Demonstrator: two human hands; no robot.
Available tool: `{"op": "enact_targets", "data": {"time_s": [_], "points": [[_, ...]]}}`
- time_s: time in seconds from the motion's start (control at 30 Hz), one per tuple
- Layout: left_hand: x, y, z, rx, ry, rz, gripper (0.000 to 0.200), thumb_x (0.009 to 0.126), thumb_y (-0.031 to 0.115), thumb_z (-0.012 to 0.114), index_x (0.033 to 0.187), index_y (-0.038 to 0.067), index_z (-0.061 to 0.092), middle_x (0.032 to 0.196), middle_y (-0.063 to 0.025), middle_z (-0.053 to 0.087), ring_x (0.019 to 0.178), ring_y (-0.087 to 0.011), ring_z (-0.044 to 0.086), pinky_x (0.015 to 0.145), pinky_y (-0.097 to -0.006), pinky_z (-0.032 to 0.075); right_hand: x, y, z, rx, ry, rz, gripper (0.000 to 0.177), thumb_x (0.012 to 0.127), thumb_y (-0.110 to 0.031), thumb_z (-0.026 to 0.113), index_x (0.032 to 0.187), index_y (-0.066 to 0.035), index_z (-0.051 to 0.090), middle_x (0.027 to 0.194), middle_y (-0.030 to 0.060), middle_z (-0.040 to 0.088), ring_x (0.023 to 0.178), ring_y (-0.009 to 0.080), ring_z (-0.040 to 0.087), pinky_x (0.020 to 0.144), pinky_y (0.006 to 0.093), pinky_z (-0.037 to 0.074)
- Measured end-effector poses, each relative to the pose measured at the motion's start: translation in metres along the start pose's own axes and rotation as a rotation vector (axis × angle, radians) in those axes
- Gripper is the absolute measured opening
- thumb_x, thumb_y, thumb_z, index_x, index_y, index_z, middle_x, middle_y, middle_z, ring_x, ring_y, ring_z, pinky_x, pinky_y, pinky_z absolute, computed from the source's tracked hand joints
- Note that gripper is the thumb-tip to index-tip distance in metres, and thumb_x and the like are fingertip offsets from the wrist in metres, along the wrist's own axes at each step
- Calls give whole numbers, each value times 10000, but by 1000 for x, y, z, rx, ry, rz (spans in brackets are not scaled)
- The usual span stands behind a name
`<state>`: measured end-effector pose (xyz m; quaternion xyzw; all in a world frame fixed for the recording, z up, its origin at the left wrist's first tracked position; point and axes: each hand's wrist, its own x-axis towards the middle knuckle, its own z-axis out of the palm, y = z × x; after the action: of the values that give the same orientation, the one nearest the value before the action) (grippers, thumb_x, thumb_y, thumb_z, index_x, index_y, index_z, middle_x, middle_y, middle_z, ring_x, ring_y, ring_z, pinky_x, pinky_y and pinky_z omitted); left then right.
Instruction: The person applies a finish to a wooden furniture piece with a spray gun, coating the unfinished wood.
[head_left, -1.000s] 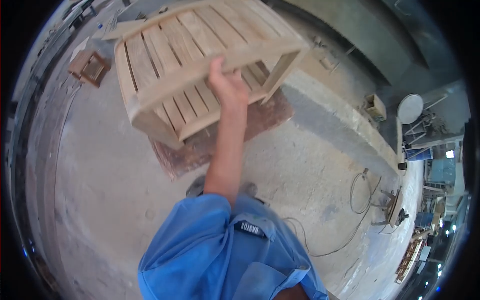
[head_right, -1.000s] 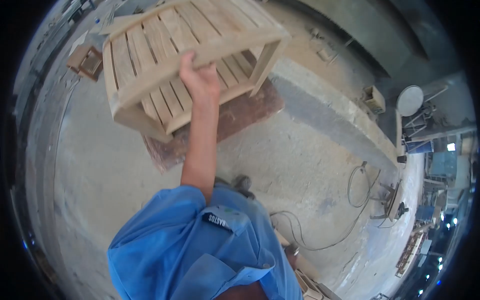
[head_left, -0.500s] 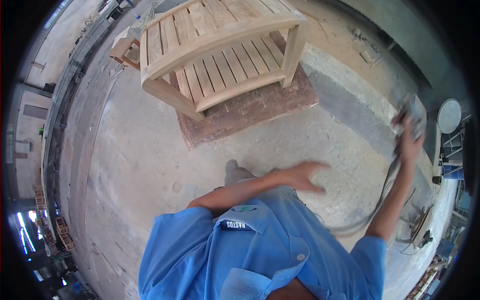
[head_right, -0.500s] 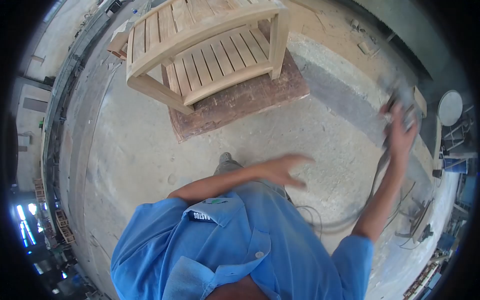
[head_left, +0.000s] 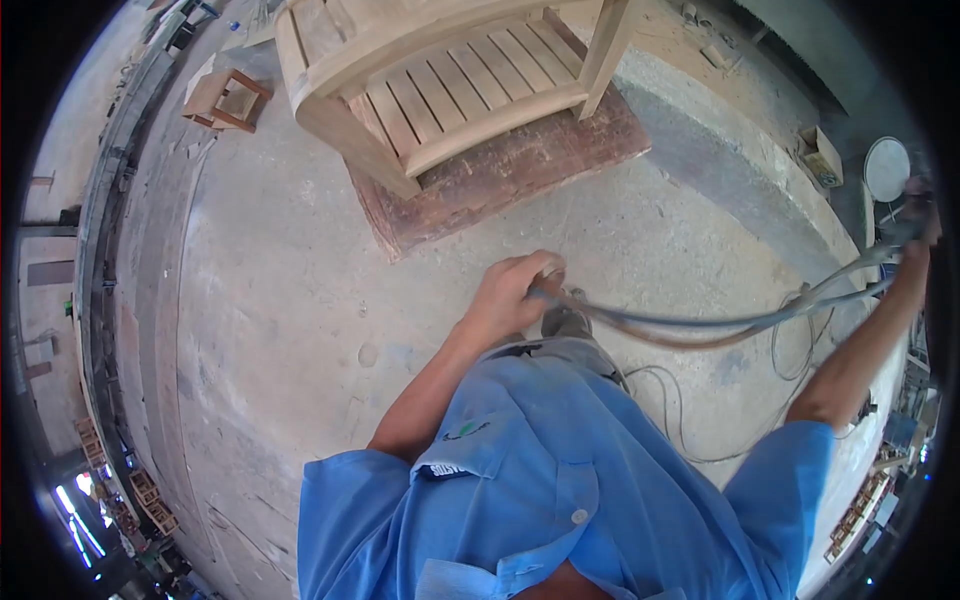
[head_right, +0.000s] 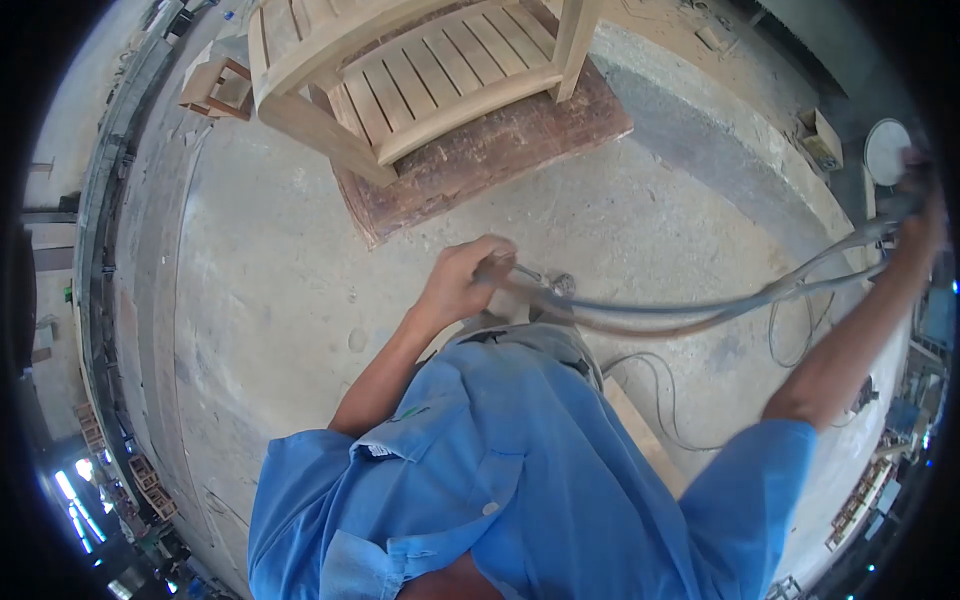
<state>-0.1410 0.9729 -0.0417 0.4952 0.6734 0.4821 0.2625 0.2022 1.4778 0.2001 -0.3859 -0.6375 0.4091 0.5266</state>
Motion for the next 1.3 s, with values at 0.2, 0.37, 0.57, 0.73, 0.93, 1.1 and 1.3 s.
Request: {"op": "enact_targets", "data": {"time_s": [0.2,0.37,0.57,0.73,0.93,1.1,1.3], "points": [[-74,14,-37,61,124,194,285,729,-22,687,1006,34,648,756,-112,659,653,-292,630,618,-365,482,-256,70,192,-118,-246,494,369,931,-453,638,1071,-114,680,788,31,685,664,104,648,456,249,409],[-89,34,-49,161,159,62,331,655,-31,707,974,47,666,754,-111,683,687,-306,672,665,-384,511,-321,46,305,-50,-690,457,401,953,-372,626,1238,-90,621,730,-11,637,608,68,600,405,243,407],[-101,22,-34,219,360,-34,101,785,35,703,885,36,692,577,-96,558,531,-232,555,528,-348,445,-275,53,392,24,-748,67,456,926,-298,666,1316,-71,599,800,12,670,693,75,582,635,257,487],[-77,13,-22,223,516,-163,47,829,44,679,873,35,691,572,-80,551,510,-194,506,509,-326,412,-232,104,470,-15,-744,-63,410,896,-330,681,1197,-52,662,872,101,711,779,172,646,741,314,514],[-61,16,-21,246,558,-274,57,820,61,695,870,35,684,612,-107,605,539,-247,579,556,-351,446,-201,120,531,-184,-695,-153,449,847,-433,693,1108,-68,697,935,189,714,890,331,687,790,377,523],[-62,11,-17,227,563,-225,54,864,80,683,884,30,688,574,-81,550,507,-192,499,509,-329,407,-202,126,528,-243,-730,-116,492,839,-460,693,1172,-98,685,969,179,721,916,343,687,802,386,525],[-72,10,-22,197,477,-172,53,860,68,666,892,29,684,594,-90,572,523,-227,527,538,-353,432,-244,110,453,-189,-793,-86,477,876,-380,689,1278,-129,637,965,145,729,897,246,702,807,338,523]]}}
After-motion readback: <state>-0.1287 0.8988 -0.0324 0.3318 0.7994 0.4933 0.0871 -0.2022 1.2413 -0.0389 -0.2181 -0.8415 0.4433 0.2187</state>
